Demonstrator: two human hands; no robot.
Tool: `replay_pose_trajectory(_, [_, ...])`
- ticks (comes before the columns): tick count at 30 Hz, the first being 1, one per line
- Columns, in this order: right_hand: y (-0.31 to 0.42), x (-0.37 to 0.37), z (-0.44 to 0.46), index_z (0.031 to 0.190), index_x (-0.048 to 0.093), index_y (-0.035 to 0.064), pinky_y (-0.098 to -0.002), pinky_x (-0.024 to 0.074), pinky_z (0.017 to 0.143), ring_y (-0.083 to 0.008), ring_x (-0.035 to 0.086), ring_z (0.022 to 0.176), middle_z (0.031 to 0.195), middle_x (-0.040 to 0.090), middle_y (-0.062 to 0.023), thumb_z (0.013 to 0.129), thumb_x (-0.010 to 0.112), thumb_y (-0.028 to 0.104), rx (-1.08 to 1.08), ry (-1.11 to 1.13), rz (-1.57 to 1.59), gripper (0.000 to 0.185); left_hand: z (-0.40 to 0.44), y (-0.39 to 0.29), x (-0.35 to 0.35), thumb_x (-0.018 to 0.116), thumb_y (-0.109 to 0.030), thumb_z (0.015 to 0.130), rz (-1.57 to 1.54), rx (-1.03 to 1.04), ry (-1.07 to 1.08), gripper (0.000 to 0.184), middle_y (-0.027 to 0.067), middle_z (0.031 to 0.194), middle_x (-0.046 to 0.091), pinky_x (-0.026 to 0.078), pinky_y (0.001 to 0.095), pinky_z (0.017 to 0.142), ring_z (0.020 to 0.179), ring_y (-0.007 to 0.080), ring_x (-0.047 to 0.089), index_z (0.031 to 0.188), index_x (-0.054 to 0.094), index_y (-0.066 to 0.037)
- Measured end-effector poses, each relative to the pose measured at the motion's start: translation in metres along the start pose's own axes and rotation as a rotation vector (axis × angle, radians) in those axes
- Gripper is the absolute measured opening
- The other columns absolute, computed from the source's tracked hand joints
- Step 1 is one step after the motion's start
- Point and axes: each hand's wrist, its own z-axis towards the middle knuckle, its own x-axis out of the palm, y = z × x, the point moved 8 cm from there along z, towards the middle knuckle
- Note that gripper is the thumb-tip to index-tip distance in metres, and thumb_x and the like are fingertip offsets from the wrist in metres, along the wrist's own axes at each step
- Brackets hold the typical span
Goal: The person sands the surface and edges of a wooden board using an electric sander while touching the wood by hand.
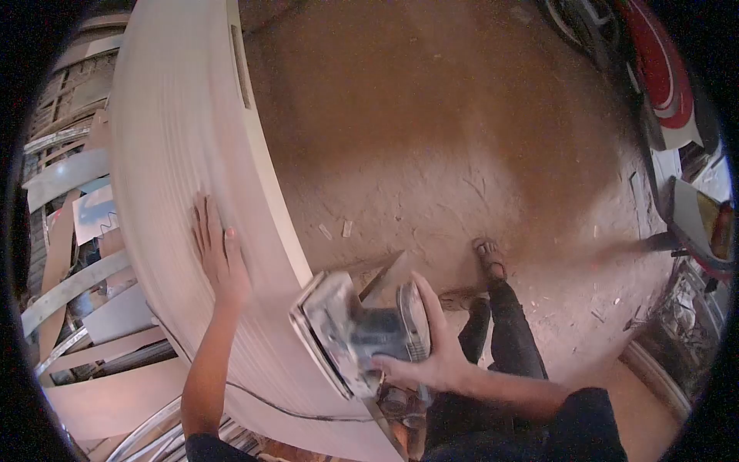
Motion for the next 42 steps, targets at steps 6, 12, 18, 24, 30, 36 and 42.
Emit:
replay_pose_trajectory(6, [0.036, -0.020, 0.104, 0.157, 0.017, 0.0007, -0.0403, 0.0403, 0.110, -0.0268, 0.054, 0.128, 0.139, 0.053, -0.0221, 0.070, 0.091, 0.032, -0.015, -0.062, 0.173, 0.119, 0.005, -0.004, -0.002, 0.029, -0.043, 0.106, 0.021, 0.049, -0.005, 0.064, 0.0179, 0.165, 0.023, 0.006, 0.0578, 0.122, 0.153, 0.0424, 0.014, 0.157, 0.030, -0.005])
replay_pose_trajectory(12, [0.089, -0.040, 0.212, 0.157, 0.022, 0.0040, -0.0352, 0.0541, 0.089, -0.0225, 0.064, 0.104, 0.122, 0.064, -0.0182, 0.074, 0.090, 0.027, 0.032, -0.067, 0.210, 0.110, 0.010, -0.004, -0.005, 0.036, -0.040, 0.103, 0.080, 0.000, 0.067, 0.066, 0.0181, 0.166, 0.021, 0.007, 0.0598, 0.122, 0.152, 0.0443, 0.014, 0.158, 0.030, -0.005])
replay_pose_trajectory(18, [0.128, -0.054, 0.299, 0.155, 0.026, 0.0050, -0.0290, 0.0575, 0.066, -0.0165, 0.066, 0.079, 0.106, 0.066, -0.0118, 0.073, 0.090, 0.026, -0.057, -0.042, 0.227, 0.106, 0.008, -0.004, -0.006, 0.042, -0.038, 0.102, 0.067, 0.029, 0.028, 0.063, 0.0152, 0.166, 0.023, 0.008, 0.0597, 0.122, 0.153, 0.0427, 0.015, 0.157, 0.033, -0.009])
replay_pose_trajectory(24, [0.094, -0.040, 0.254, 0.156, 0.025, 0.0048, -0.0293, 0.0577, 0.067, -0.0166, 0.066, 0.085, 0.105, 0.066, -0.0117, 0.074, 0.089, 0.025, -0.001, -0.069, 0.237, 0.106, 0.007, 0.000, -0.009, 0.046, -0.037, 0.101, 0.080, 0.054, -0.069, 0.061, 0.0107, 0.165, 0.027, 0.010, 0.0570, 0.123, 0.153, 0.0387, 0.019, 0.157, 0.036, -0.015])
replay_pose_trajectory(30, [0.046, -0.014, 0.137, 0.157, 0.020, 0.0022, -0.0333, 0.0580, 0.083, -0.0209, 0.068, 0.100, 0.115, 0.066, -0.0155, 0.076, 0.088, 0.026, -0.013, -0.084, 0.225, 0.108, 0.000, 0.002, -0.007, 0.047, -0.037, 0.102, 0.126, 0.093, -0.187, 0.059, 0.0101, 0.163, 0.031, 0.017, 0.0531, 0.123, 0.149, 0.0394, 0.027, 0.156, 0.037, -0.017])
replay_pose_trajectory(36, [0.000, 0.016, 0.007, 0.157, 0.018, 0.0018, -0.0360, 0.0545, 0.095, -0.0244, 0.066, 0.110, 0.124, 0.062, -0.0192, 0.076, 0.088, 0.026, 0.092, -0.055, 0.213, 0.110, -0.004, 0.008, -0.012, 0.051, -0.038, 0.098, 0.148, 0.082, -0.283, 0.058, 0.0161, 0.156, 0.040, 0.022, 0.0513, 0.122, 0.147, 0.0366, 0.033, 0.149, 0.045, -0.010])
replay_pose_trajectory(42, [-0.058, 0.045, -0.112, 0.157, 0.018, 0.0029, -0.0391, 0.0510, 0.101, -0.0262, 0.062, 0.117, 0.133, 0.055, -0.0198, 0.076, 0.088, 0.026, 0.183, -0.022, 0.223, 0.110, -0.055, -0.002, -0.008, 0.042, -0.039, 0.103, 0.089, 0.047, -0.297, 0.054, 0.0165, 0.157, 0.039, 0.023, 0.0525, 0.121, 0.146, 0.0390, 0.032, 0.149, 0.046, -0.011])
